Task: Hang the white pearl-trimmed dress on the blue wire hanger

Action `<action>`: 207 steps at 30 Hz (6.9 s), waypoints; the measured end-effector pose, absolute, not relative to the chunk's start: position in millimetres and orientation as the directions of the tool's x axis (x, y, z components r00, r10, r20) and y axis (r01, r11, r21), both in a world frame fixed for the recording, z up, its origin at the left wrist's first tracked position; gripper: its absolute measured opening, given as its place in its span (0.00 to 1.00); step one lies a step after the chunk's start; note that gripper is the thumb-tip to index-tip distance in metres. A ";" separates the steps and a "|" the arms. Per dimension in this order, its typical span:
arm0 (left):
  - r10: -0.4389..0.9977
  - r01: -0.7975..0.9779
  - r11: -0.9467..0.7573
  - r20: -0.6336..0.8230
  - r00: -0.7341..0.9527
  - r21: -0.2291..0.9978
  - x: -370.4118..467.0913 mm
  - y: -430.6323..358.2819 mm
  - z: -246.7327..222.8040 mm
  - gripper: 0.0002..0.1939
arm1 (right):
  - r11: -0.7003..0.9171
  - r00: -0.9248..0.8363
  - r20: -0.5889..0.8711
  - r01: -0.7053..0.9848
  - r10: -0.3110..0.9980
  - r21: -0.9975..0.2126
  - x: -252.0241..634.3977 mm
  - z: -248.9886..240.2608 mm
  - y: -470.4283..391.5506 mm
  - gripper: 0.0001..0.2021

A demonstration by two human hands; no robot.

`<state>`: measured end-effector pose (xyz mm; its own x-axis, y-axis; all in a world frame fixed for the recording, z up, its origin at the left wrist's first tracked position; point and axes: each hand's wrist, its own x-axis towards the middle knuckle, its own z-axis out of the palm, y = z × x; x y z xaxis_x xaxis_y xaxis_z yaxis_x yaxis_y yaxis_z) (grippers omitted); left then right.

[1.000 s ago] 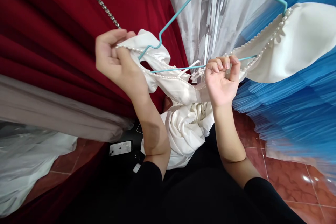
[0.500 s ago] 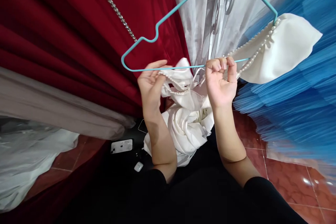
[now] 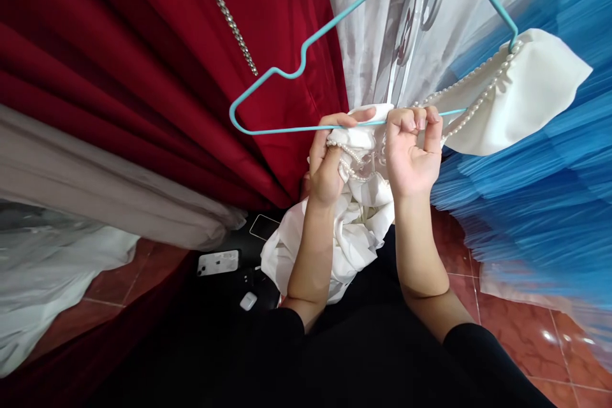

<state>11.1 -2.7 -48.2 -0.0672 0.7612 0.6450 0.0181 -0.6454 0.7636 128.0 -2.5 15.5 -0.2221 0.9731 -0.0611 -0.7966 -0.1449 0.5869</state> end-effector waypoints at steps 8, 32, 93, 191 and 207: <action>0.684 -0.292 -0.729 0.656 -0.318 0.619 31.5 17.4 -53.8 0.15 | -0.213 -0.283 -0.188 -0.923 0.941 0.321 151.5 6.5 -4.8 0.18; 0.711 -0.373 -0.702 0.628 -0.318 0.606 23.8 15.8 -45.1 0.18 | 0.098 -0.179 0.419 0.973 0.890 0.209 213.8 60.3 7.8 0.24; 0.642 0.259 -0.597 0.646 -0.412 0.759 -85.0 19.5 -71.9 0.07 | 0.129 0.111 0.085 -0.959 0.990 -0.252 151.8 -10.6 -3.7 0.13; 0.945 -0.557 -0.325 0.290 -0.154 0.764 33.8 -11.1 -27.3 0.14 | 0.045 -0.018 0.097 -0.797 0.995 -0.603 141.2 -19.3 -6.7 0.19; 0.601 0.256 -0.653 0.694 -0.397 0.712 -10.5 -4.1 8.3 0.16 | -0.054 -0.150 0.129 -0.829 0.980 -0.557 146.7 -24.4 -8.3 0.19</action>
<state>-10.5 -4.1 8.3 -0.3971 0.6008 0.6938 0.2562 -0.6533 0.7124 146.7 -8.3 -24.4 -0.1503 0.9801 0.1294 -0.8290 -0.0536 -0.5566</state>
